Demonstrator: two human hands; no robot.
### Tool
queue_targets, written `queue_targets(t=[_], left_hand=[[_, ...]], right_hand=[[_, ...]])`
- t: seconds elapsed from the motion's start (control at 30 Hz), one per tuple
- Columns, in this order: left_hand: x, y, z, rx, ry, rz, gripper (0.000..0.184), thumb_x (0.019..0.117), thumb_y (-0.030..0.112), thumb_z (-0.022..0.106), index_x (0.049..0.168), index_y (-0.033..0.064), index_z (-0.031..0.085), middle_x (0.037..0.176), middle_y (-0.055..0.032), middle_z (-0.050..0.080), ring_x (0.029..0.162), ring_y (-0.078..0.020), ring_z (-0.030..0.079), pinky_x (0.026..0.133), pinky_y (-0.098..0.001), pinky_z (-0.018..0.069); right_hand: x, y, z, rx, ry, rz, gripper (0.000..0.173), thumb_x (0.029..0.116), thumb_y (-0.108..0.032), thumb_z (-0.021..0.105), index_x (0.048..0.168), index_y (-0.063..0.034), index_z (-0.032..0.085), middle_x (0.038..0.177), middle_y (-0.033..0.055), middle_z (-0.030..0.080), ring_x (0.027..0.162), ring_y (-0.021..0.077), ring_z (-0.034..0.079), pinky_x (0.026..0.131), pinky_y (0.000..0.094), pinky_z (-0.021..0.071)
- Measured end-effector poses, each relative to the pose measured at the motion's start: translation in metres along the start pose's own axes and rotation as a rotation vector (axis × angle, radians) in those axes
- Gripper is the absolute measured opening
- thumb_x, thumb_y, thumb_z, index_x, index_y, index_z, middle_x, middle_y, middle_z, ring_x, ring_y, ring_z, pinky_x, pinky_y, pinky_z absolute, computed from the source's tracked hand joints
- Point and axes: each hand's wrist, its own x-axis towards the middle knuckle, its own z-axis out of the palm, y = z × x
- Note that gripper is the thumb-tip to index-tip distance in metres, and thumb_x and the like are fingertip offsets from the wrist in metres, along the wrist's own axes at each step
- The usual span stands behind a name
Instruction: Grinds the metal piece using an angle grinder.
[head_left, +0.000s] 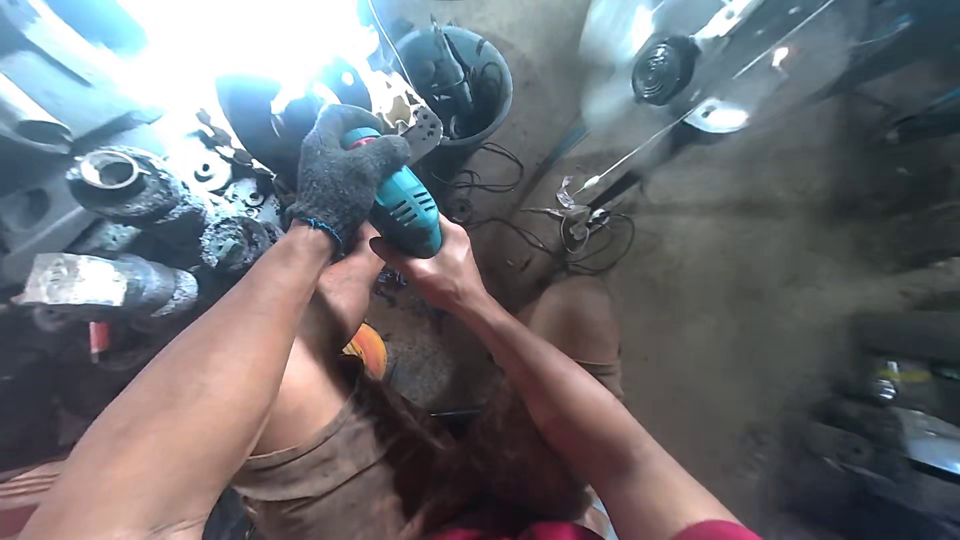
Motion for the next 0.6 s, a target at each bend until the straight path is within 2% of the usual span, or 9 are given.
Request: queue_targets(t=[0.17, 0.3, 0.47, 0.6], left_hand=[[0.003, -0.007, 0.001, -0.030, 0.012, 0.018, 0.046, 0.0829, 0.038, 0.079, 0.122, 0.0179, 0.064, 0.105, -0.0007, 0.071, 0.090, -0.0093, 0.070, 0.081, -0.0342, 0.0607], [0.026, -0.050, 0.008, -0.078, 0.074, 0.134, 0.047, 0.0801, 0.051, 0.082, 0.117, 0.0239, 0.068, 0.099, 0.0033, 0.072, 0.087, -0.0099, 0.072, 0.075, -0.0370, 0.0637], [-0.002, -0.008, -0.005, -0.040, 0.050, 0.029, 0.044, 0.0811, 0.039, 0.080, 0.118, 0.0185, 0.066, 0.101, 0.0015, 0.071, 0.089, -0.0082, 0.070, 0.080, -0.0344, 0.0609], [-0.002, -0.012, -0.005, -0.051, 0.054, 0.037, 0.045, 0.0804, 0.041, 0.081, 0.117, 0.0193, 0.066, 0.102, 0.0016, 0.071, 0.090, -0.0091, 0.070, 0.080, -0.0357, 0.0609]], right_hand=[[-0.001, 0.000, 0.000, 0.012, -0.004, 0.003, 0.050, 0.0777, -0.042, 0.088, 0.114, -0.0134, 0.070, 0.092, -0.0010, 0.075, 0.085, 0.0088, 0.073, 0.077, 0.0384, 0.0639], [0.000, 0.000, 0.001, 0.005, -0.025, 0.005, 0.050, 0.0775, -0.044, 0.087, 0.114, -0.0147, 0.070, 0.092, -0.0018, 0.075, 0.085, 0.0088, 0.073, 0.077, 0.0390, 0.0640], [0.000, -0.003, 0.003, 0.005, -0.031, -0.006, 0.052, 0.0773, -0.043, 0.088, 0.116, -0.0136, 0.069, 0.092, -0.0013, 0.076, 0.085, 0.0083, 0.073, 0.077, 0.0380, 0.0644], [-0.001, -0.004, 0.002, -0.013, -0.038, 0.012, 0.052, 0.0772, -0.045, 0.087, 0.115, -0.0143, 0.069, 0.090, -0.0009, 0.075, 0.082, 0.0093, 0.073, 0.074, 0.0395, 0.0640]])
